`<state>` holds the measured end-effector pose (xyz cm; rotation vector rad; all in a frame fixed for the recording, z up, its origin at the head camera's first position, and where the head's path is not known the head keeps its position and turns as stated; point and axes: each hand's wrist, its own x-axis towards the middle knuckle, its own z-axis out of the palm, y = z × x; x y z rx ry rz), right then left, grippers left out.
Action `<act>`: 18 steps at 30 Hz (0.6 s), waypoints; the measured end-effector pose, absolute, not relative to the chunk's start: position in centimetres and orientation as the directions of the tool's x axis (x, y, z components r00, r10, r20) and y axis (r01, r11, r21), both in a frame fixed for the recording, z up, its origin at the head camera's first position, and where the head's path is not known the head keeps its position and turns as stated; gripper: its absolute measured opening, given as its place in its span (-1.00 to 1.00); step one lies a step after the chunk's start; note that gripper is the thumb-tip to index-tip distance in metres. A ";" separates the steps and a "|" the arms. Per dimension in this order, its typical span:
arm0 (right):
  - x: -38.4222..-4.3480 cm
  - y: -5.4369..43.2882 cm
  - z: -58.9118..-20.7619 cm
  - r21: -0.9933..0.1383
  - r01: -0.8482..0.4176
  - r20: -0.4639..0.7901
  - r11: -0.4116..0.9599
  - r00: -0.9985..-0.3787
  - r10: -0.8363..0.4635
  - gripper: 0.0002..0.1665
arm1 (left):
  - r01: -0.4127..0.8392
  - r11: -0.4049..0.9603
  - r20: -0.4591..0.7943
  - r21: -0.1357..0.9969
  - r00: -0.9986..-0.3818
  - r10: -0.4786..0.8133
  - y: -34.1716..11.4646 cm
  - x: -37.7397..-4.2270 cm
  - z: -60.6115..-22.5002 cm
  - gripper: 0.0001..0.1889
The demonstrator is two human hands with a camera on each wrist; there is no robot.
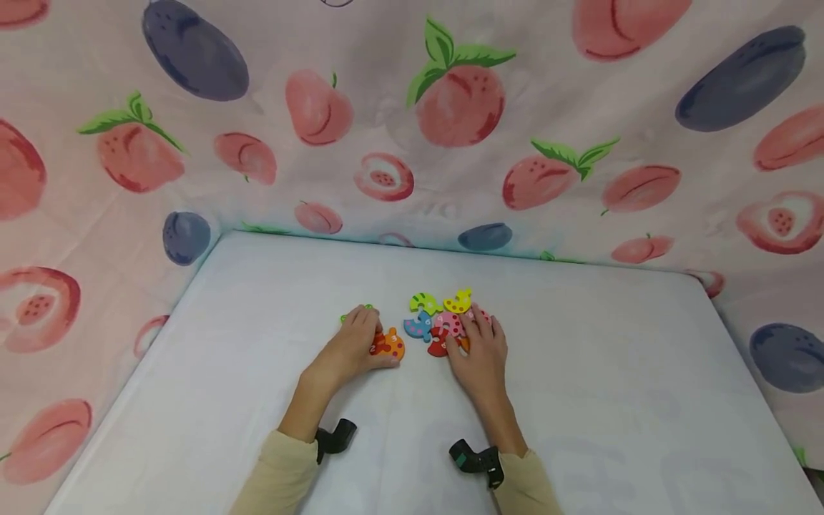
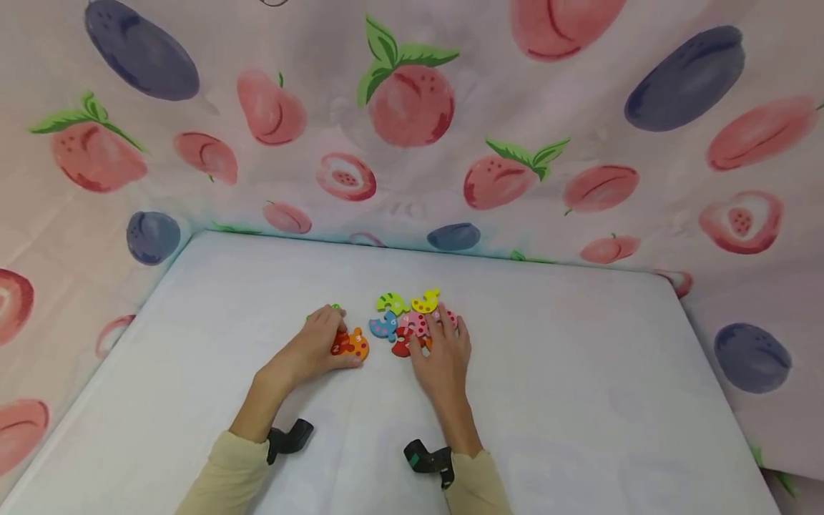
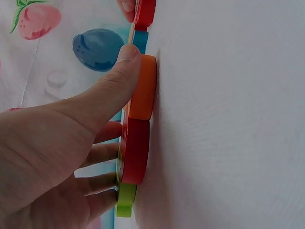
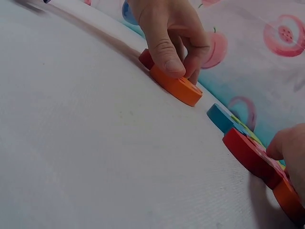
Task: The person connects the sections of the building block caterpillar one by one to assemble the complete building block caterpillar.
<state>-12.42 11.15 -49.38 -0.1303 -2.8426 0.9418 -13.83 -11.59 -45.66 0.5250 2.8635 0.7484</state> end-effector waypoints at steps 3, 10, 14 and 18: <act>-12.5 11.5 -49.3 -0.617 0.058 0.102 0.785 -0.983 0.153 -0.33 | 0.288 0.819 -0.054 0.497 -0.931 0.360 -11.5 -14.0 -45.7 -0.40; -12.6 12.3 -49.5 -0.670 0.117 0.084 0.734 -0.969 0.232 -0.47 | 0.300 0.814 -0.037 0.497 -0.930 0.365 -11.4 -13.7 -45.7 -0.40; -12.6 12.7 -49.5 -0.684 0.109 0.092 0.721 -0.968 0.234 -0.54 | 0.299 0.823 -0.048 0.483 -0.929 0.366 -11.4 -13.7 -45.7 -0.40; -12.7 13.0 -49.5 -0.704 0.084 0.122 0.705 -0.964 0.237 -0.61 | 0.299 0.825 -0.051 0.479 -0.929 0.366 -11.4 -13.7 -45.7 -0.41</act>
